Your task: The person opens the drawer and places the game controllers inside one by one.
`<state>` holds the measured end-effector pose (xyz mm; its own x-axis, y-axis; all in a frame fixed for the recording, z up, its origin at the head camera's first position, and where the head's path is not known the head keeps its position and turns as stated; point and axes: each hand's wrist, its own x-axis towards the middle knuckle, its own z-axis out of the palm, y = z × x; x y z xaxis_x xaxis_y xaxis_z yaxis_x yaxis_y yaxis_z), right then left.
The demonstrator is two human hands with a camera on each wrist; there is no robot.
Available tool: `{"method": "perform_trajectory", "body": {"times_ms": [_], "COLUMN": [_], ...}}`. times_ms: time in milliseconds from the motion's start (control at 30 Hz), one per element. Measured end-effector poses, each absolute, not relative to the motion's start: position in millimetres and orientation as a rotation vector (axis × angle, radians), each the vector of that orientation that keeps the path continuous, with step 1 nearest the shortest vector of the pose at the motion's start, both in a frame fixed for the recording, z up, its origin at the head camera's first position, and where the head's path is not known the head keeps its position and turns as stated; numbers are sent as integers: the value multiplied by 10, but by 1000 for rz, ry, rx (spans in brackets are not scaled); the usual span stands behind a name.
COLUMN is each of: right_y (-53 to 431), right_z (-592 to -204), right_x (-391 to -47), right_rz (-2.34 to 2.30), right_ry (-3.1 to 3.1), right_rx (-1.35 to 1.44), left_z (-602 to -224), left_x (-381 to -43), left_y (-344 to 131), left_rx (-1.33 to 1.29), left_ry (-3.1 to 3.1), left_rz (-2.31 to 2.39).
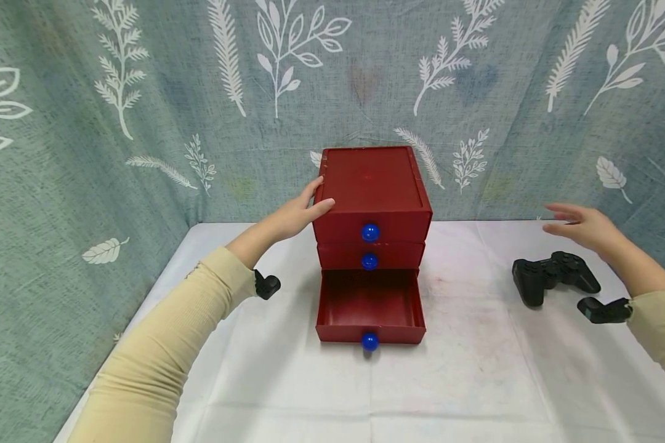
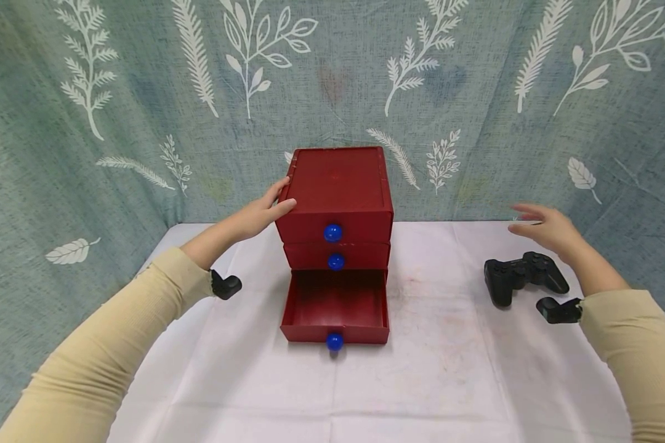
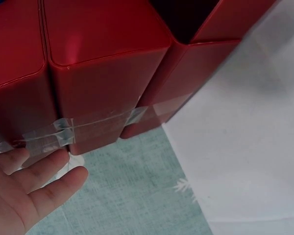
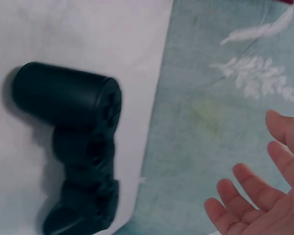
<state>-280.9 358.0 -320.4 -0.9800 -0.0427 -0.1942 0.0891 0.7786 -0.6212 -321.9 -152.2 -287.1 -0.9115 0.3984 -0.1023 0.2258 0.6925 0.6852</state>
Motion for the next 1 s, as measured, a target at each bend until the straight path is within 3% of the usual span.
{"method": "perform_trajectory", "body": {"times_ms": [767, 1000], "right_y": [4044, 4102], "right_z": [-3799, -3942], "right_x": [-2681, -2661], "right_rz": [-1076, -1083], "right_ry": [2766, 2711], "right_rx": [265, 262], "left_z": [-2860, -2640], "left_x": [-3203, -2999], "left_y": [-1513, -1430], "left_rx": [505, 482], "left_ry": [2649, 2616], "left_rz": [1009, 1003]}}
